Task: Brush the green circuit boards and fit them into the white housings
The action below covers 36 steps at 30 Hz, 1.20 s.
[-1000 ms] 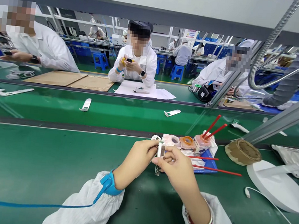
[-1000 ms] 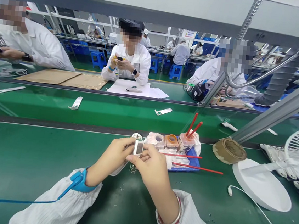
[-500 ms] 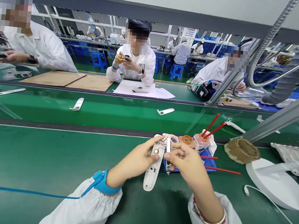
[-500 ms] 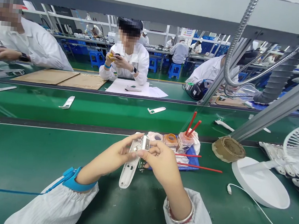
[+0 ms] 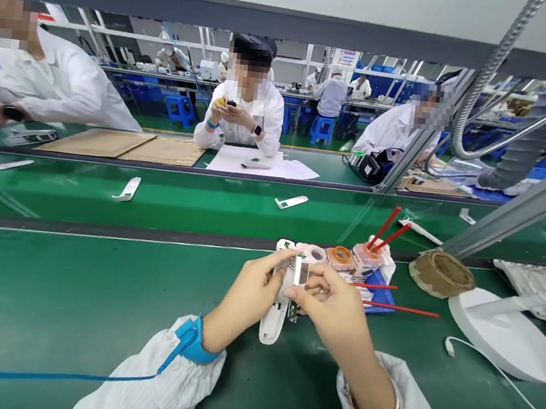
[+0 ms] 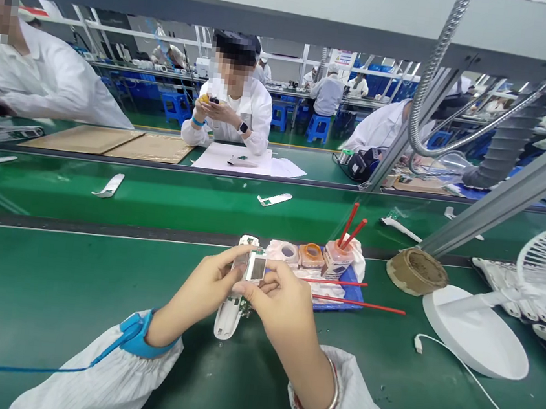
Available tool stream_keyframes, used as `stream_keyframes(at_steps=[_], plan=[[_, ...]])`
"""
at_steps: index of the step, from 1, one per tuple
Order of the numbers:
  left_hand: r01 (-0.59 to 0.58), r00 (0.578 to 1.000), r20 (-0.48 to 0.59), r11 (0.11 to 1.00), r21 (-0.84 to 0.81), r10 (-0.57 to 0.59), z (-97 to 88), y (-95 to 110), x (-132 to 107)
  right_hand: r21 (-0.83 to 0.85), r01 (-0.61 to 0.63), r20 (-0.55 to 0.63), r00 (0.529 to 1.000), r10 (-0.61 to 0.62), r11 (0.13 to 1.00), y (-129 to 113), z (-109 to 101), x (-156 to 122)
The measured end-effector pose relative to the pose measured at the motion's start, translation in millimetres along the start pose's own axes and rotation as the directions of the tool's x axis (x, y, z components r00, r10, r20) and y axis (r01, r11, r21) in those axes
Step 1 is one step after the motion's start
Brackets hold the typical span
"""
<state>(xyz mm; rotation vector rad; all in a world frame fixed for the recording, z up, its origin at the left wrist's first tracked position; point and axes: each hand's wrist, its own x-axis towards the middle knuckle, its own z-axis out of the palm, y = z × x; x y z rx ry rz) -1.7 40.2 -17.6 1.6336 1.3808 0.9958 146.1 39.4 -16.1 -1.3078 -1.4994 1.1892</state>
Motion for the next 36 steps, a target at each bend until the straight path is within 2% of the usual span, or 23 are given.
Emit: stream_keyframes(at_steps=[5,9,15,20,24,30,36], plan=[[-0.085,0.996,-0.011,0.995,-0.049,0.084,1.8,3,0,-0.101,0.162,-0.092,0.981,-0.171,0.982,3,11,-5],[-0.096,0.995,-0.004,0.995,0.038,0.096,0.8,3,1,-0.14,0.17,-0.1,0.978,-0.185,0.975,5,10,-4],[-0.154,0.988,0.022,0.967,0.205,0.153,-4.8,0,5,-0.166,0.126,-0.016,0.991,-0.13,0.978,4,-1,-1],[-0.186,0.982,0.003,0.953,0.239,0.19,-8.0,-4,5,-0.136,0.119,0.068,0.991,-0.111,0.984,-2,-8,-1],[-0.171,0.984,-0.02,0.963,0.21,0.179,-9.4,-5,5,-0.155,0.185,0.12,0.979,-0.167,0.971,-5,-11,0],[-0.114,0.983,0.149,0.992,0.051,0.106,-18.6,-1,5,-0.264,0.297,0.111,0.954,-0.277,0.918,-2,-13,-1],[-0.061,0.95,0.306,0.998,-0.012,0.061,-27.8,0,5,-0.364,0.333,0.143,0.943,-0.301,0.87,-1,-13,-1]])
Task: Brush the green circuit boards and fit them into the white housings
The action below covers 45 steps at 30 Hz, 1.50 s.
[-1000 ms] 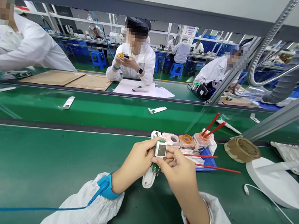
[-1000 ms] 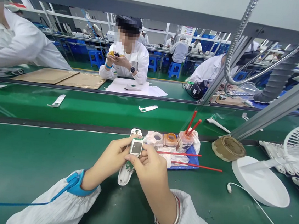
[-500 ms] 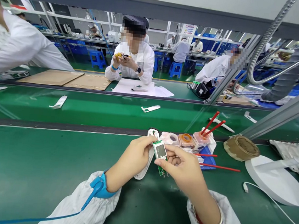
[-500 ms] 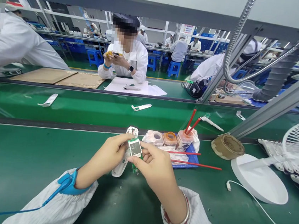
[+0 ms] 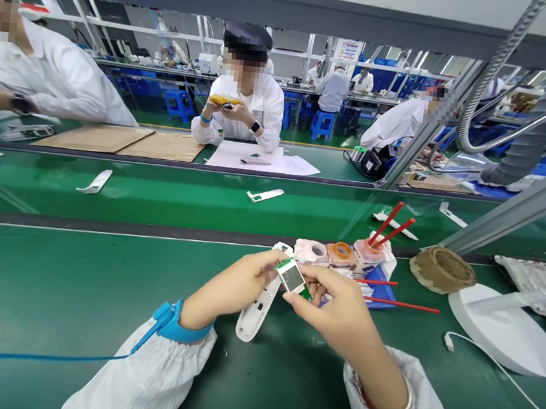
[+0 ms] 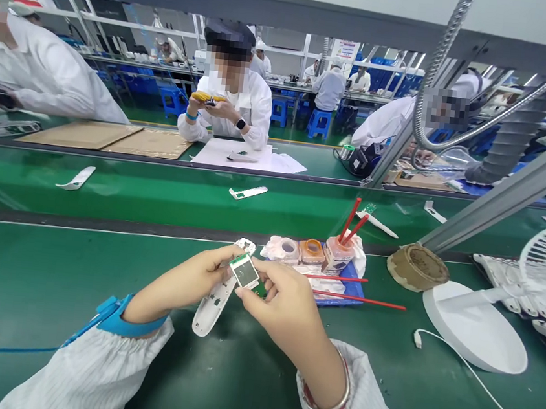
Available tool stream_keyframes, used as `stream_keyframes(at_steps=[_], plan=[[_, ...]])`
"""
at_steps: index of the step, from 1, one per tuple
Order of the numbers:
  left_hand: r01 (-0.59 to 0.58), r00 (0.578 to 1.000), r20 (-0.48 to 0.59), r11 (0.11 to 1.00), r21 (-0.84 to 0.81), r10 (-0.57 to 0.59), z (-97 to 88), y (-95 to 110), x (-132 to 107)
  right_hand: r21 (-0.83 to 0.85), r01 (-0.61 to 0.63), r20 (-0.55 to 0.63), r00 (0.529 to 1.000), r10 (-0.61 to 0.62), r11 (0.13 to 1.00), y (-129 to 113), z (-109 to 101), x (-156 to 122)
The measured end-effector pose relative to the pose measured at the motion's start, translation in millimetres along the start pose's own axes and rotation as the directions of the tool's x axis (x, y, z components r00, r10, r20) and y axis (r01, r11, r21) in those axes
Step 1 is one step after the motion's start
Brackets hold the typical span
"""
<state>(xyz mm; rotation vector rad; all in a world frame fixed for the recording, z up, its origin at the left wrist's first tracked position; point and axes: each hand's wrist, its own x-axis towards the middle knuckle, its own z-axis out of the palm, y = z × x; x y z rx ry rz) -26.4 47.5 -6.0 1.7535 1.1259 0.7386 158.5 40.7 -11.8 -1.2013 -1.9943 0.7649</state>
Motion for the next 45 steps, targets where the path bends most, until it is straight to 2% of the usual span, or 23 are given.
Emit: stream_keyframes(at_steps=[6,10,13,15,20,27,33,38,42,45], plan=[[0.049,0.989,0.149,0.976,-0.21,-0.017,-1.1,-10,2,-0.016,0.003,0.051,0.999,-0.002,1.0,-2,-1,-1],[0.174,0.967,0.244,0.877,-0.448,-0.067,2.7,-13,2,-0.036,0.004,0.05,0.999,-0.002,0.999,-2,-2,0],[0.199,0.962,0.269,0.799,-0.568,-0.049,7.5,-14,2,-0.054,-0.003,0.048,0.999,0.005,0.999,-2,-1,0],[0.183,0.967,0.252,0.79,-0.586,-0.038,10.6,-13,3,-0.067,-0.011,0.032,0.999,0.013,0.998,-2,0,0],[0.12,0.989,0.136,0.839,-0.531,-0.056,14.0,-10,4,-0.081,-0.009,-0.051,0.999,0.005,0.997,-1,3,-1],[0.083,0.995,0.094,0.842,-0.534,-0.038,12.5,-8,4,-0.055,-0.015,-0.059,0.998,0.012,0.998,0,1,-1],[0.108,0.994,0.046,0.832,-0.545,-0.1,16.9,-9,7,-0.046,-0.031,-0.121,0.992,0.025,0.998,1,2,0],[0.058,0.988,-0.119,0.953,-0.299,-0.097,19.1,-11,6,-0.055,-0.021,-0.187,0.982,0.01,0.998,0,4,0],[0.077,0.984,-0.152,0.991,-0.11,-0.094,18.4,-7,4,-0.04,-0.005,-0.19,0.982,-0.003,0.999,0,3,1],[0.015,0.981,-0.192,1.0,0.014,-0.012,16.9,-4,4,0.043,-0.026,-0.162,0.986,0.032,0.999,-1,4,1]])
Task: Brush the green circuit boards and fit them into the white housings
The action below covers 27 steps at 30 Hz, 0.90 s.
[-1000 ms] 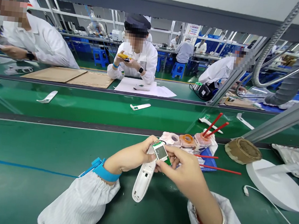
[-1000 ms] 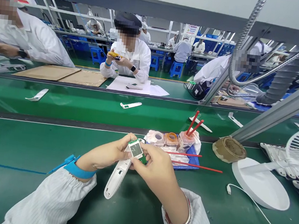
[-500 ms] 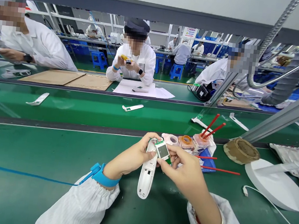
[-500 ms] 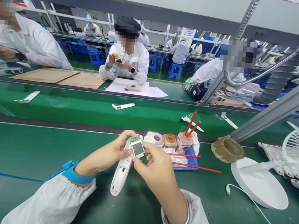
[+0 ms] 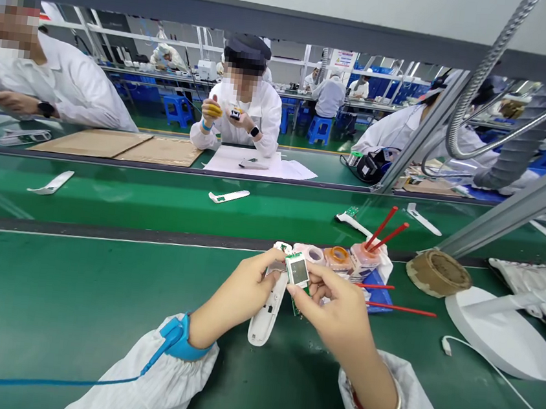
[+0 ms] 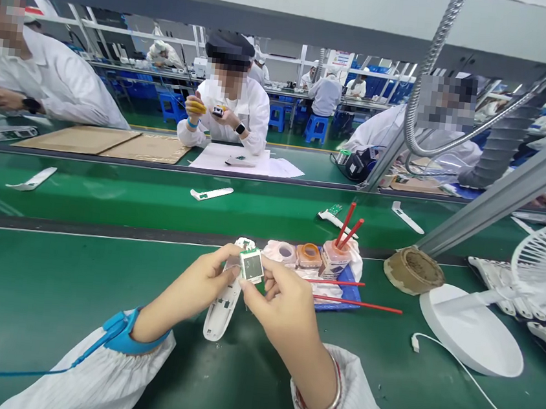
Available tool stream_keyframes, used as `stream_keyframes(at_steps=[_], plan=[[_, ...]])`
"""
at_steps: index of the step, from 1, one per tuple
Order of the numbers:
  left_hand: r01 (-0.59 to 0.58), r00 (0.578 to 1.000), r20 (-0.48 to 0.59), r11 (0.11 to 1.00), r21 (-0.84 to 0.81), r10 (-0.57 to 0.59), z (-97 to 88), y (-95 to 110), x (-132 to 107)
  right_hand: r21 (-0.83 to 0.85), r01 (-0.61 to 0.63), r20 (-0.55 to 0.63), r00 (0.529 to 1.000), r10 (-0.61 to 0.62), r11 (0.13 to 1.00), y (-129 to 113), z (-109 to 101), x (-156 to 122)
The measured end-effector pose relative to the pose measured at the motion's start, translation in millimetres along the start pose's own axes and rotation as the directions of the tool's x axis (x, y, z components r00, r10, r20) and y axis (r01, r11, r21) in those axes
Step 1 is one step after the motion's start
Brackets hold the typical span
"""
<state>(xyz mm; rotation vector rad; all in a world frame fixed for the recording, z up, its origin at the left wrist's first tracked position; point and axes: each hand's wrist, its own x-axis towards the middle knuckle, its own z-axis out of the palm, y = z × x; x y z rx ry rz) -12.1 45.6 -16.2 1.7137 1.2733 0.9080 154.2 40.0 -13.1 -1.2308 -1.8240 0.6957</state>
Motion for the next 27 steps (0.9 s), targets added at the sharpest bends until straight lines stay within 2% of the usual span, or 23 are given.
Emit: stream_keyframes(at_steps=[3,5,9,15,20,23,27], plan=[[-0.121,0.991,-0.042,0.99,0.069,0.124,-1.1,3,2,0.12,-0.055,0.031,0.998,0.051,0.991,-1,4,-2],[-0.149,0.987,-0.046,0.984,0.094,0.154,-0.7,4,2,0.181,-0.065,0.017,0.998,0.063,0.981,-1,7,-3],[-0.145,0.987,-0.06,0.987,0.073,0.15,4.9,5,-1,0.245,-0.08,-0.018,0.996,0.087,0.966,1,10,-4],[-0.077,0.984,-0.164,0.997,-0.004,0.075,16.6,1,-1,0.256,-0.121,-0.026,0.991,0.132,0.959,4,16,-4],[-0.077,0.982,-0.177,0.996,-0.042,0.068,15.6,0,0,0.267,-0.095,-0.052,0.992,0.113,0.959,5,20,-5],[-0.086,0.983,-0.163,0.996,0.017,0.087,12.3,0,1,0.383,-0.175,-0.018,0.98,0.197,0.907,3,19,-6],[-0.099,0.984,-0.133,0.986,0.132,0.116,8.8,1,2,0.547,-0.323,0.091,0.94,0.328,0.772,2,15,-1]])
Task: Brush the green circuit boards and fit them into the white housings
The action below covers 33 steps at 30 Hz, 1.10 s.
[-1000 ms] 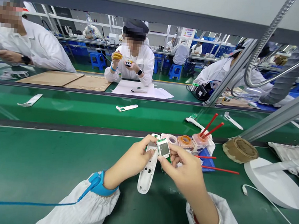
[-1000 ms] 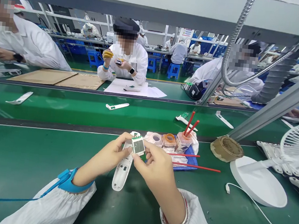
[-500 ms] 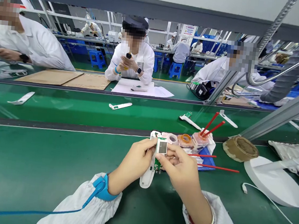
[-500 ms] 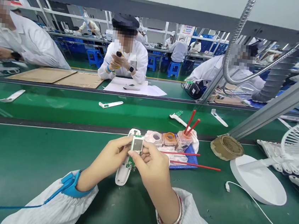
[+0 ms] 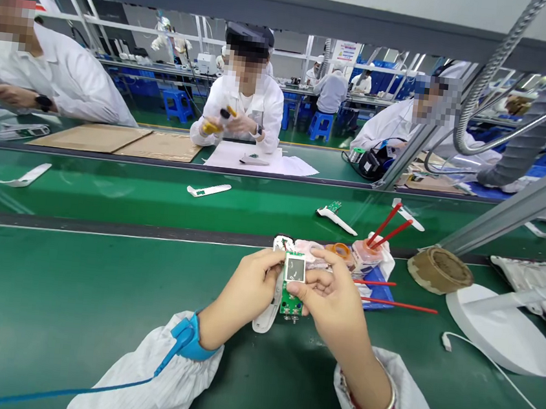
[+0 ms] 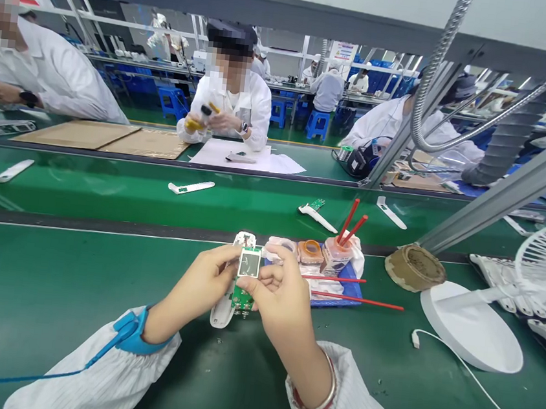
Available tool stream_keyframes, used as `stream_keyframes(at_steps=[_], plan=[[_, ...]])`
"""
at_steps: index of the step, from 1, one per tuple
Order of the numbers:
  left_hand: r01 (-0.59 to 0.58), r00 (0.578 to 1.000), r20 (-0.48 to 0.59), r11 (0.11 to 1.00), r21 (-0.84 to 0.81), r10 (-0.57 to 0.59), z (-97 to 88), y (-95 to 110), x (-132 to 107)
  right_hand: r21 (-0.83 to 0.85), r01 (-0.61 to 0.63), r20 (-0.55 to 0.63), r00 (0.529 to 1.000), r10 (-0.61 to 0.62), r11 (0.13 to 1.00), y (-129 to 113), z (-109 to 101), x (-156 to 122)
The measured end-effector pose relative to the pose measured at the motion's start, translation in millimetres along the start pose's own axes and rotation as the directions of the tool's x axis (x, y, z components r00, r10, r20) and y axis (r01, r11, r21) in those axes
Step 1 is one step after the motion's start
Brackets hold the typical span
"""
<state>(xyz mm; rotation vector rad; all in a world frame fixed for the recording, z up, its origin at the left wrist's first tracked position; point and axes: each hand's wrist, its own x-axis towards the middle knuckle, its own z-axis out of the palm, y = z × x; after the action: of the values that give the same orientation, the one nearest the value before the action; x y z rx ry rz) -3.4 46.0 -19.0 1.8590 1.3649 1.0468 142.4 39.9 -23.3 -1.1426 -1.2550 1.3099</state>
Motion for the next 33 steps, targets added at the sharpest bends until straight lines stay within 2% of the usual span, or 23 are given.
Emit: stream_keyframes(at_steps=[6,13,19,24,29,33], plan=[[-0.019,0.996,0.09,0.998,0.054,0.014,-4.4,2,-1,0.08,-0.046,0.108,0.993,0.037,0.996,1,-8,9],[-0.005,0.991,0.135,0.999,-0.031,0.009,-6.1,7,-2,0.101,-0.082,0.175,0.983,0.063,0.992,0,-16,12],[0.05,0.993,0.11,0.997,-0.059,-0.044,-1.7,3,-1,0.077,-0.074,0.149,0.987,0.062,0.994,-1,-12,10],[0.092,0.995,0.056,0.993,-0.08,-0.088,0.1,5,-1,-0.029,0.001,0.043,0.999,0.001,1.0,1,-5,7],[0.104,0.992,0.096,0.944,-0.313,-0.077,5.0,4,-3,-0.202,0.169,-0.025,0.984,-0.178,0.965,0,-4,4],[0.174,0.985,0.103,0.802,-0.572,-0.14,10.7,-1,-7,-0.22,0.204,-0.017,0.977,-0.213,0.954,-2,-6,6]])
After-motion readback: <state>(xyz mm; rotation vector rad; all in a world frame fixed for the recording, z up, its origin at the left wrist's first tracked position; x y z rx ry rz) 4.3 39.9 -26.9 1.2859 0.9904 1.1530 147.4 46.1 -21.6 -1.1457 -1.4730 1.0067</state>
